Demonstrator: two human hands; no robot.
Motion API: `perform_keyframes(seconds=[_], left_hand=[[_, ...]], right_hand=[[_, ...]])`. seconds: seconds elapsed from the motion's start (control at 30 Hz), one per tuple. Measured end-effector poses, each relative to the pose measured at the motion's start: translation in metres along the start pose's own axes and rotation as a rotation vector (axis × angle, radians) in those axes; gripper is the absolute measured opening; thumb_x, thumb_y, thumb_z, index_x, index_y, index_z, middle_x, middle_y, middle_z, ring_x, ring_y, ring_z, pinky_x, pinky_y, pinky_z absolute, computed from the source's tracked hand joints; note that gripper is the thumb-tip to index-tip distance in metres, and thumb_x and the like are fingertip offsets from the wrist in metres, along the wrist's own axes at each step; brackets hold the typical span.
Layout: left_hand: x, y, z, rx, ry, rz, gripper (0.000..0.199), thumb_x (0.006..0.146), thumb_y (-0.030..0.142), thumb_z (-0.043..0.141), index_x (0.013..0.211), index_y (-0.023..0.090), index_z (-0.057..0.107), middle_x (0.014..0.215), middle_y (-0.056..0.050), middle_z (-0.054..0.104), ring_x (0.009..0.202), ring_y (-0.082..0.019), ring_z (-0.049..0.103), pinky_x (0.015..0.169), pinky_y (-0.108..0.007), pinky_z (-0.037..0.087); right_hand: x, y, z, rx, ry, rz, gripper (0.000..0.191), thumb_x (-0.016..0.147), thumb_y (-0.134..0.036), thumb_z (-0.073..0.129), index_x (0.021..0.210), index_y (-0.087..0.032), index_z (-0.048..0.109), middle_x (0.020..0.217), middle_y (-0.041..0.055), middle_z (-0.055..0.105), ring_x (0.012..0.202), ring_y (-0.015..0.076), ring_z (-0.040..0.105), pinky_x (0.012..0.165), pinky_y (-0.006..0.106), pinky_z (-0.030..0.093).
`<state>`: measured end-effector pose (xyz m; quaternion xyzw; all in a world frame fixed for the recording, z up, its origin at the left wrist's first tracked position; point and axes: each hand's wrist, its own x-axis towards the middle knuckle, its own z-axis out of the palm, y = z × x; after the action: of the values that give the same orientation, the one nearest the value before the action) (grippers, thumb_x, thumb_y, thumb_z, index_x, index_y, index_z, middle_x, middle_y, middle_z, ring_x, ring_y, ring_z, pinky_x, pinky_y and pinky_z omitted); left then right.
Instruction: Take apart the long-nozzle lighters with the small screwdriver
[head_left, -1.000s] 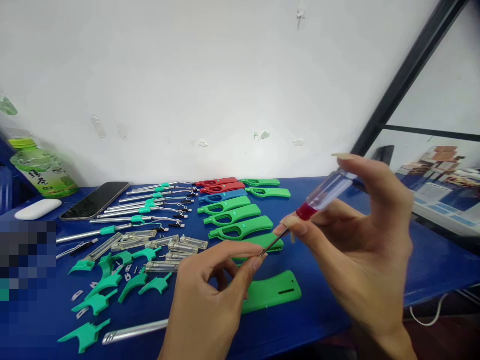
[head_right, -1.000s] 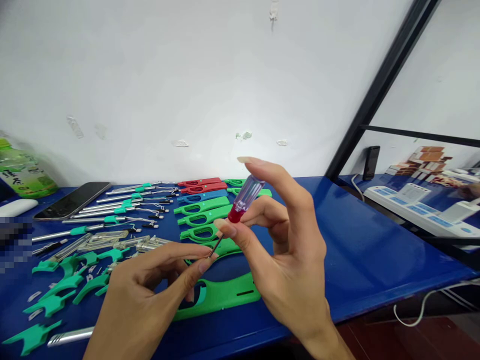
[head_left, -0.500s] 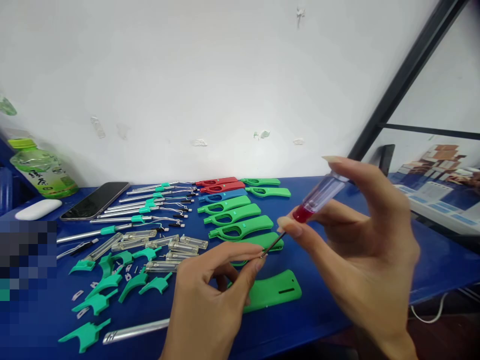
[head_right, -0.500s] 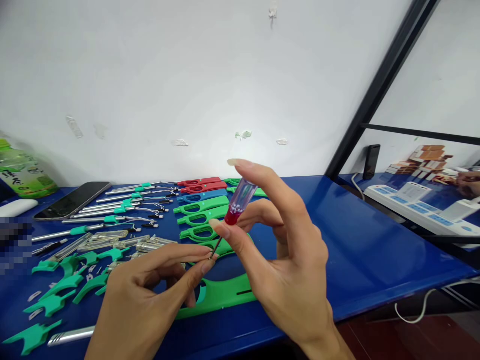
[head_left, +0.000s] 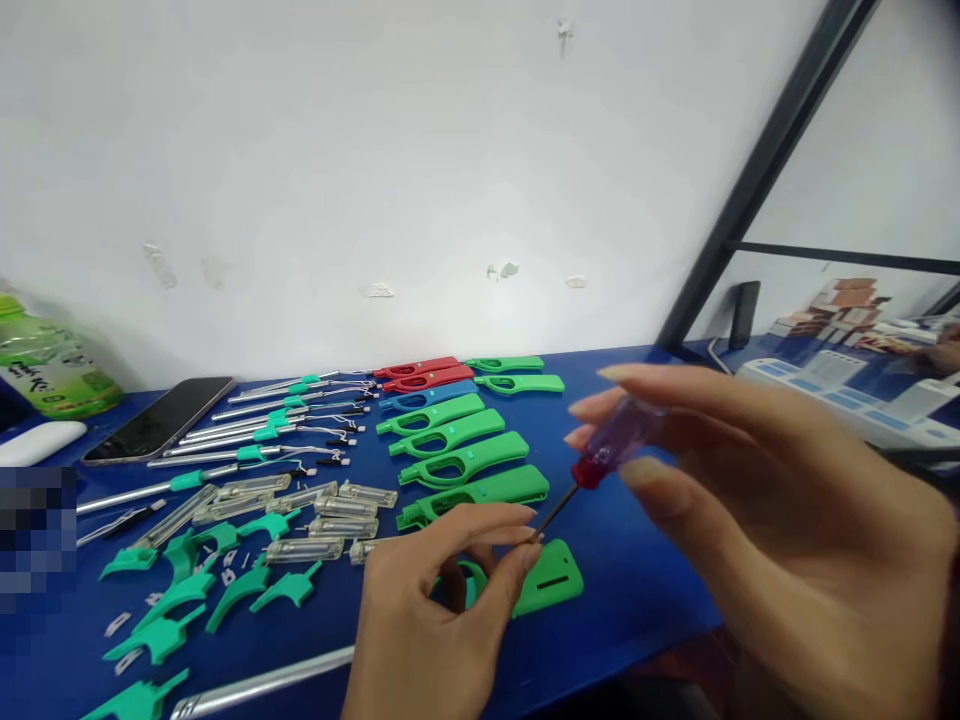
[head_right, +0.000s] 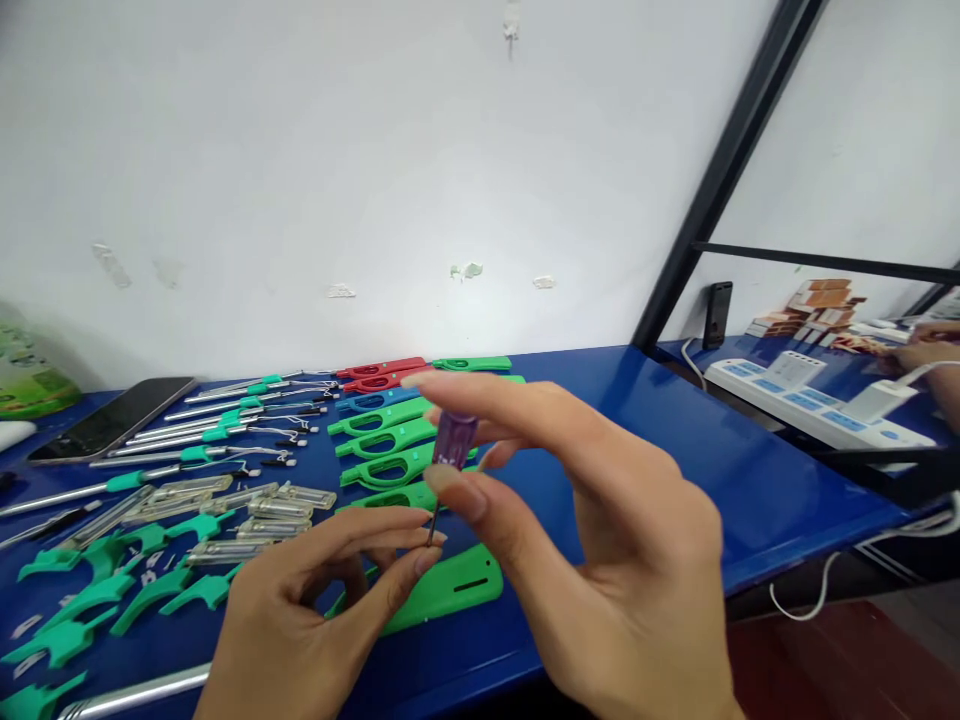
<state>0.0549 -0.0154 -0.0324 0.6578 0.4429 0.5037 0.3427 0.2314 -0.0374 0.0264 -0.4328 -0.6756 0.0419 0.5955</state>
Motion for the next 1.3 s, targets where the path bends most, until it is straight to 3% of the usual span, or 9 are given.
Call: perform_keyframes(seconds=[0.1,0.2,0.4,0.7,0.93,1.07,1.3], left_hand=[[-0.003,-0.005,0.012,0.062,-0.004,0.037,0.019,0.088,0.027,0.080,0.099,0.043,0.080,0.082,0.015,0.080,0.064,-0.006,0.071,0.053,-0.012,0.049],[-0.006,-0.014,0.024,0.166,-0.031,0.145,0.030,0.091,0.022,0.075,0.111,0.044,0.075,0.086,0.016,0.080,0.060,-0.007,0.065,0.054,-0.015,0.051],[-0.004,-0.027,0.039,0.316,-0.099,0.347,0.048,0.091,0.011,0.069,0.127,0.042,0.066,0.093,0.014,0.080,0.084,-0.012,0.074,0.075,-0.022,0.063],[-0.001,-0.035,0.040,0.472,-0.156,0.437,0.046,0.095,0.011,0.067,0.133,0.037,0.060,0.096,0.012,0.081,0.085,-0.014,0.077,0.069,-0.026,0.063],[-0.007,-0.036,0.034,0.558,-0.177,0.501,0.037,0.100,0.017,0.064,0.134,0.031,0.059,0.104,0.005,0.081,0.089,-0.019,0.078,0.075,-0.034,0.064],[-0.015,-0.039,0.025,0.651,-0.218,0.524,0.032,0.099,0.023,0.067,0.130,0.029,0.062,0.117,0.000,0.078,0.100,-0.024,0.077,0.081,-0.042,0.065],[-0.019,-0.047,0.024,0.701,-0.233,0.538,0.027,0.102,0.023,0.063,0.128,0.026,0.065,0.116,-0.003,0.077,0.101,-0.023,0.076,0.082,-0.041,0.065]], right_hand=[[0.002,-0.001,-0.015,-0.081,-0.017,0.008,0.027,0.099,-0.027,0.075,0.118,-0.047,0.077,0.107,-0.0114,0.082,0.088,0.0132,0.078,0.079,0.025,0.065],[0.005,0.001,-0.028,-0.146,-0.129,0.026,0.023,0.100,-0.030,0.074,0.116,-0.046,0.076,0.106,-0.0124,0.082,0.086,0.0115,0.079,0.078,0.020,0.064],[0.011,0.009,-0.042,-0.240,-0.296,0.062,0.012,0.101,-0.034,0.069,0.109,-0.042,0.073,0.099,-0.0129,0.082,0.084,0.0125,0.078,0.082,0.019,0.063],[0.013,0.018,-0.041,-0.237,-0.394,0.087,0.012,0.101,-0.026,0.070,0.109,-0.035,0.073,0.101,-0.0083,0.083,0.087,0.0155,0.080,0.077,0.022,0.062],[0.012,0.016,-0.040,-0.195,-0.439,0.122,0.016,0.098,-0.021,0.074,0.105,-0.036,0.072,0.100,-0.0159,0.082,0.088,0.0069,0.079,0.077,0.012,0.057],[0.016,0.018,-0.035,-0.203,-0.421,0.122,0.010,0.099,-0.025,0.073,0.102,-0.034,0.073,0.101,-0.0146,0.082,0.090,0.0078,0.078,0.078,0.015,0.057],[0.019,0.028,-0.029,-0.229,-0.388,0.056,0.008,0.099,-0.027,0.077,0.101,-0.029,0.069,0.096,-0.0080,0.079,0.084,0.0116,0.075,0.076,0.024,0.056]])
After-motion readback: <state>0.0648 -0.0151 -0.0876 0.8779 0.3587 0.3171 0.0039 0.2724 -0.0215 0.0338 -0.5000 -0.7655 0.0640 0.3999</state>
